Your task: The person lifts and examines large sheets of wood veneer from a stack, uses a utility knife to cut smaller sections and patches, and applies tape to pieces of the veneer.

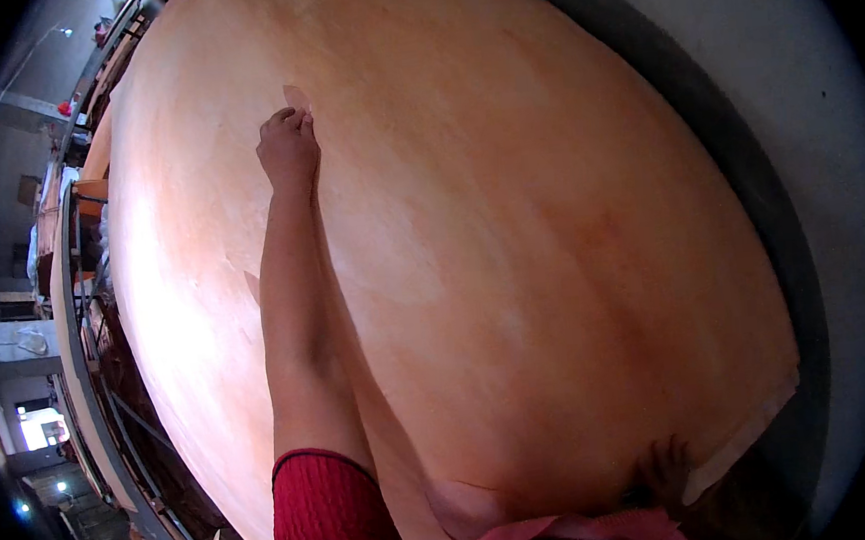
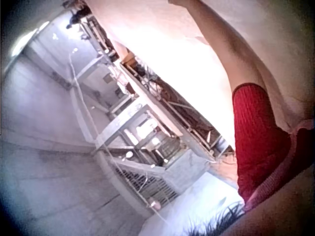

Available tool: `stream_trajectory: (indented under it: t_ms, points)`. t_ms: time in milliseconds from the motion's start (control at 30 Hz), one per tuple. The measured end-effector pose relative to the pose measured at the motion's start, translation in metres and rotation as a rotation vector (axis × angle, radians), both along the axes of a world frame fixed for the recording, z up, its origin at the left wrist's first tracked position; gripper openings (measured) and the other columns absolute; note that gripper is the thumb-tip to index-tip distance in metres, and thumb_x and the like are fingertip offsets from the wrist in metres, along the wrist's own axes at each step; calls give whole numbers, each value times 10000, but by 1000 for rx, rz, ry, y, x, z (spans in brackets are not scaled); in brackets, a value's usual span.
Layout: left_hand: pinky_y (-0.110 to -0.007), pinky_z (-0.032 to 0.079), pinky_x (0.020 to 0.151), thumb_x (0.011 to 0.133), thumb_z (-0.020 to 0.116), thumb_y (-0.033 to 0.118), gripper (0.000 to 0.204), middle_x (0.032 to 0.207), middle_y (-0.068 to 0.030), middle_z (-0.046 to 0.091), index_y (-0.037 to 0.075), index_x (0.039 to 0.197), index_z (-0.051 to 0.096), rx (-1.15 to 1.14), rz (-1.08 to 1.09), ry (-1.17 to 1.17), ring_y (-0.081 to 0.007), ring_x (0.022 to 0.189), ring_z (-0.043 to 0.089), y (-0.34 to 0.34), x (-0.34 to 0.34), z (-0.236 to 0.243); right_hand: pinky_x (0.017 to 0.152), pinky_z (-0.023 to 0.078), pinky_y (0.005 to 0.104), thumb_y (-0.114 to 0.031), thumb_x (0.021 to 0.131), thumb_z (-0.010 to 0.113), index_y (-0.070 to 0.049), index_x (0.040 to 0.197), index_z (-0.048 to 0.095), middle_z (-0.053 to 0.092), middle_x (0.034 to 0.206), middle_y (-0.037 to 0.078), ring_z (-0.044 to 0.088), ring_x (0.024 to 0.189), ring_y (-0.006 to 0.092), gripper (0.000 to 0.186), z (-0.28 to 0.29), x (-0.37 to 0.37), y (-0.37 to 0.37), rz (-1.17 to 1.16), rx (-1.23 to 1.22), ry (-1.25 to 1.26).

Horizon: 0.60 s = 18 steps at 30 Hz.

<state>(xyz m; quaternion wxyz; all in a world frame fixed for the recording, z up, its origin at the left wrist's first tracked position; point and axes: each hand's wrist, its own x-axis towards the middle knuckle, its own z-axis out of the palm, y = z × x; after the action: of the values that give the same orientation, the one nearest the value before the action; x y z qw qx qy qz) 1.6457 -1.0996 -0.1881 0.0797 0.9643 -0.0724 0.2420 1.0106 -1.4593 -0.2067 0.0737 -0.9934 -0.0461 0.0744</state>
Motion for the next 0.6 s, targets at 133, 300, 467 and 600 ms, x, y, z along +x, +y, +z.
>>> stream_trajectory:
  t_ms: [133,300,467,600]
  points:
    - [-401,400,844,832,472,311,257,1120,11,534,170,993,614,40,4,42,-207,1058,461,4,2,-8,901,253,632,-177,774,546,-138,1071,505,376,1249,140,321,1154,471,302,8,0,-2,-22,81,40]
    - [-513,311,901,853,412,354,324,1240,37,443,211,1118,531,60,5,152,-205,1160,375,8,1,-12,909,239,636,-154,768,533,-129,1061,509,377,1247,146,310,1161,475,295,10,0,-5,11,51,45]
    - [-554,236,946,873,366,371,399,1327,1,339,196,1228,415,93,81,237,-230,1226,299,-7,-10,-6,935,249,599,-166,768,528,-127,1126,489,379,1242,153,317,1168,449,363,23,0,-5,23,15,126]
    - [-504,242,973,873,364,358,469,1338,-94,308,83,1252,350,83,202,120,-273,1228,286,1,-26,-21,899,321,502,-218,840,487,-170,1180,440,398,1242,162,381,1129,353,347,32,-1,-26,-766,677,340]
